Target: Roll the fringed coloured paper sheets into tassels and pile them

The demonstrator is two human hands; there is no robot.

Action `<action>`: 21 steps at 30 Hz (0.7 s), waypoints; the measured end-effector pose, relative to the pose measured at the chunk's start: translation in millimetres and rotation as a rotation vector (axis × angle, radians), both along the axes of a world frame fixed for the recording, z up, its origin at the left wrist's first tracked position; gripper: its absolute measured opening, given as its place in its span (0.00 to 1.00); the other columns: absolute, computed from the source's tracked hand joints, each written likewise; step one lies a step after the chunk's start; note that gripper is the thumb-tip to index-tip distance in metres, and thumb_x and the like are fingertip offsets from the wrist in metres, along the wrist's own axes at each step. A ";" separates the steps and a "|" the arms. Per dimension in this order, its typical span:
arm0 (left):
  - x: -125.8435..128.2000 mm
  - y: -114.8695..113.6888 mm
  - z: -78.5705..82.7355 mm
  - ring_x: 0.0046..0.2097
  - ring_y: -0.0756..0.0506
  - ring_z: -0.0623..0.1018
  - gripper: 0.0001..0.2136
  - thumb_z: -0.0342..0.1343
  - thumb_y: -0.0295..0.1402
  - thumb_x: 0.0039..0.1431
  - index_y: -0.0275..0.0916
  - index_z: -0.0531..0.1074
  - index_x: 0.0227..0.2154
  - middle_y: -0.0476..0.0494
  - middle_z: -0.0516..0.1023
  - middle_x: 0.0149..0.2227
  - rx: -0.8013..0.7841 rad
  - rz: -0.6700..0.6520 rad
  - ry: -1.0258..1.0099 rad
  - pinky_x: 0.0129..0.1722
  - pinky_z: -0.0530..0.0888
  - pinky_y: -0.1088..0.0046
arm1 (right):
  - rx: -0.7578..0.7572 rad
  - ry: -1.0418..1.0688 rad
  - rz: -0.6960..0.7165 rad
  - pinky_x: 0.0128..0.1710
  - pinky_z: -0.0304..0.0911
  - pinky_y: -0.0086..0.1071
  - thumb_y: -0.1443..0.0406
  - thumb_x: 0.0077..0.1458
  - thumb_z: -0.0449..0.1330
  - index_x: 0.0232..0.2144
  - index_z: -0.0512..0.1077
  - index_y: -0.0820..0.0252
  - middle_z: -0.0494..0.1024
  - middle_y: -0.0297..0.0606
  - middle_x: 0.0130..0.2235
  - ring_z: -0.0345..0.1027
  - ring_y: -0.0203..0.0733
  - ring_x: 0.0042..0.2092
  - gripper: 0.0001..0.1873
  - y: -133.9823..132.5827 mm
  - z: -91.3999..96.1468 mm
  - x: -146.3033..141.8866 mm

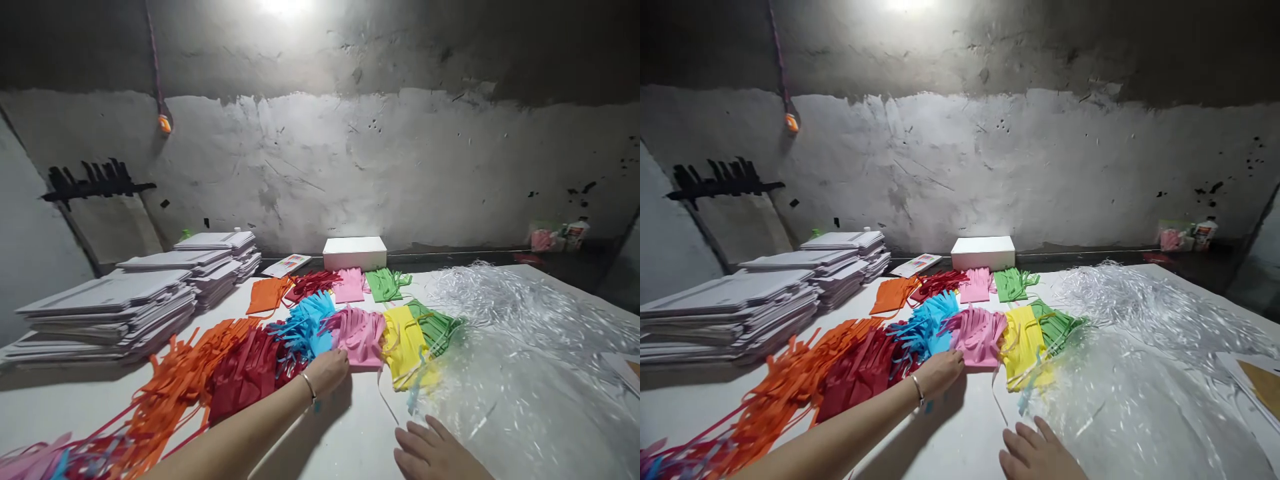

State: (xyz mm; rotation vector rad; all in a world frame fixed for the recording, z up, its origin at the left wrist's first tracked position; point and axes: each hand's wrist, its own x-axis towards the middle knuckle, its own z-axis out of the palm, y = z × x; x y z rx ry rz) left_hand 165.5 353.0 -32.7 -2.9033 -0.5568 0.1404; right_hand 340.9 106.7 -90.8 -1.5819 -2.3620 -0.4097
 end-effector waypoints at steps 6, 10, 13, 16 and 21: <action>-0.8 -21.9 12.2 0.43 0.37 0.74 0.09 0.49 0.24 0.62 0.32 0.76 0.34 0.33 0.75 0.37 -0.023 -0.023 -0.077 0.44 0.69 0.57 | -0.361 0.038 -0.281 0.60 0.59 0.49 0.66 0.50 0.61 0.56 0.70 0.55 0.72 0.45 0.58 0.68 0.55 0.58 0.28 -44.3 24.4 43.6; 34.6 -55.0 12.3 0.48 0.37 0.72 0.08 0.52 0.32 0.62 0.36 0.74 0.39 0.36 0.75 0.43 -0.114 -0.128 -0.146 0.48 0.68 0.57 | -0.413 0.150 -0.463 0.59 0.58 0.49 0.69 0.48 0.60 0.48 0.76 0.54 0.76 0.43 0.54 0.70 0.53 0.55 0.22 -73.7 44.1 56.9; 67.2 -72.3 2.2 0.47 0.38 0.72 0.09 0.54 0.32 0.60 0.37 0.72 0.41 0.37 0.75 0.45 -0.201 -0.161 -0.178 0.45 0.70 0.61 | -0.413 0.236 -0.449 0.52 0.63 0.39 0.67 0.56 0.57 0.41 0.77 0.52 0.79 0.40 0.48 0.72 0.47 0.50 0.12 -74.4 70.0 47.7; 87.6 -78.7 -10.4 0.47 0.37 0.72 0.07 0.51 0.28 0.61 0.34 0.73 0.38 0.34 0.75 0.43 -0.284 -0.133 -0.236 0.45 0.69 0.60 | -0.394 0.232 -0.454 0.45 0.63 0.32 0.67 0.61 0.52 0.41 0.76 0.52 0.80 0.38 0.44 0.73 0.43 0.46 0.13 -51.8 95.6 37.0; 88.6 -74.2 -20.8 0.42 0.41 0.75 0.07 0.51 0.25 0.60 0.34 0.74 0.31 0.37 0.77 0.39 -0.486 -0.048 -0.376 0.43 0.71 0.65 | -0.431 0.111 -0.528 0.41 0.61 0.32 0.71 0.56 0.55 0.30 0.77 0.58 0.80 0.41 0.36 0.74 0.45 0.42 0.11 16.5 96.3 48.3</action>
